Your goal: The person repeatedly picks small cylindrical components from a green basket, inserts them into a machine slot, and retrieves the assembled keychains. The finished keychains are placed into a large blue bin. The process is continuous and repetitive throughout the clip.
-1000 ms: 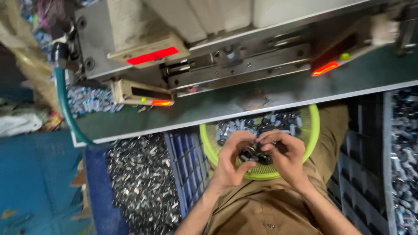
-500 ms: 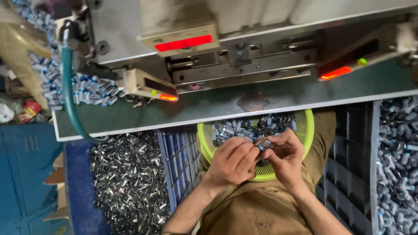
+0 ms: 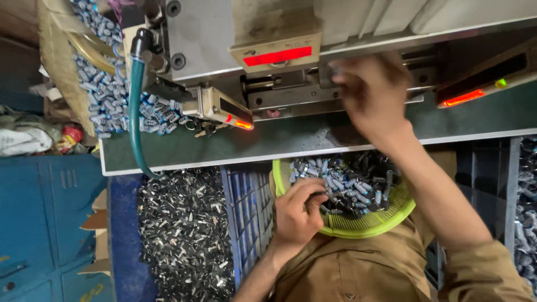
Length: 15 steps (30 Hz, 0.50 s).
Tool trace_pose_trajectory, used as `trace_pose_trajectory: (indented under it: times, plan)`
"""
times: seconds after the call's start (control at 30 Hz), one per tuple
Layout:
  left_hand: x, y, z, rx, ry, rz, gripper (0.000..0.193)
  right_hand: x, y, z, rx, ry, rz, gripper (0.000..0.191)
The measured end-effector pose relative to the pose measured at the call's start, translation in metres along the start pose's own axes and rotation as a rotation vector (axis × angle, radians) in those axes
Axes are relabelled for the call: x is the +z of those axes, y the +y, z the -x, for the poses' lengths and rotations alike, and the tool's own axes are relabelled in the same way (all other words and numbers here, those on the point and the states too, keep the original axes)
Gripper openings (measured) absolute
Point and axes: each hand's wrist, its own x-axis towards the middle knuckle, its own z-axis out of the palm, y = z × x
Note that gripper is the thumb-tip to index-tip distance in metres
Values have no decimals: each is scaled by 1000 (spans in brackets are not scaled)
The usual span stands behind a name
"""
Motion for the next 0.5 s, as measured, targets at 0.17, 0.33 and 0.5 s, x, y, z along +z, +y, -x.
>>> trace_pose_trajectory:
  times: [0.17,0.33,0.5]
  plan:
    - [-1,-30,14,-328,-95,672,32,11,18,-12,-135,-83,174,30]
    - [-4,-42,11,-210,-109,787,43,-24,-3,-13,-98,-269,287,46]
    - [-11,-32,6,-158,5,754,32,-31,-47,67,-66,-212,-422,47]
